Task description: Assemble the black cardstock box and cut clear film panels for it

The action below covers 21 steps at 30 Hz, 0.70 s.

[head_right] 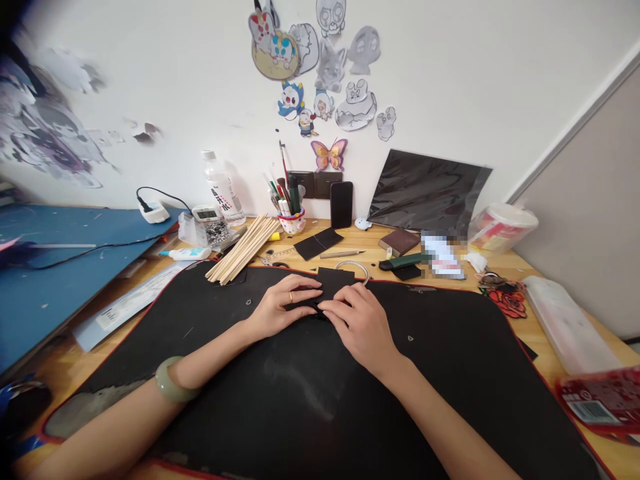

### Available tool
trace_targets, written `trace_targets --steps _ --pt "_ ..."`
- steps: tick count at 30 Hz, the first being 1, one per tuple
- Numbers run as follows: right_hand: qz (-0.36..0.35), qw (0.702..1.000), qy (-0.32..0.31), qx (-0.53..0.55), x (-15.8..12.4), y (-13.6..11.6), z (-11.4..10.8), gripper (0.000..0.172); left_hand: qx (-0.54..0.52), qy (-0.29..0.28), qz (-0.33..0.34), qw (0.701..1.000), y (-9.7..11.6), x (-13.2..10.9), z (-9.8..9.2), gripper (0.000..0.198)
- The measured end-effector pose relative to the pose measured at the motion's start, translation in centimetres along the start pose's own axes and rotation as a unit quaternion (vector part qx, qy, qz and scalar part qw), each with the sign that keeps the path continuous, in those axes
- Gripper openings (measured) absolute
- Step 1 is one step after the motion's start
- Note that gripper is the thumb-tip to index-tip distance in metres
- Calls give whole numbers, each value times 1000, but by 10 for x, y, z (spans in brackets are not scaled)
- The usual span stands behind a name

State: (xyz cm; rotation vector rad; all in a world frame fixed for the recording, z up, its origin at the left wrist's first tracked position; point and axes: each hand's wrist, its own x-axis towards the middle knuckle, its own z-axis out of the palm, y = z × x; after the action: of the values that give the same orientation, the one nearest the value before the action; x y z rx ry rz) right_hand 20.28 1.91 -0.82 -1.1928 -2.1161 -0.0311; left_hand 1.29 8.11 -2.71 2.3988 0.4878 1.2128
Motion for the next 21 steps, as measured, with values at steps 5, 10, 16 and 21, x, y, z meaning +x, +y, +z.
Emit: trace_targets --steps 5,10,16,21 --pt "-2 1000 -13 -7 1 0 -1 19 0 -4 -1 1000 0 0 0 33" --pt "-7 1000 -21 -9 2 0 -2 20 0 -8 1 1000 -1 0 -1 34" --pt "-6 1000 -21 -4 2 0 -1 20 -1 -6 4 1000 -2 0 0 33" --pt "21 999 24 37 2 7 -8 20 -1 -4 3 1000 -1 0 -1 32"
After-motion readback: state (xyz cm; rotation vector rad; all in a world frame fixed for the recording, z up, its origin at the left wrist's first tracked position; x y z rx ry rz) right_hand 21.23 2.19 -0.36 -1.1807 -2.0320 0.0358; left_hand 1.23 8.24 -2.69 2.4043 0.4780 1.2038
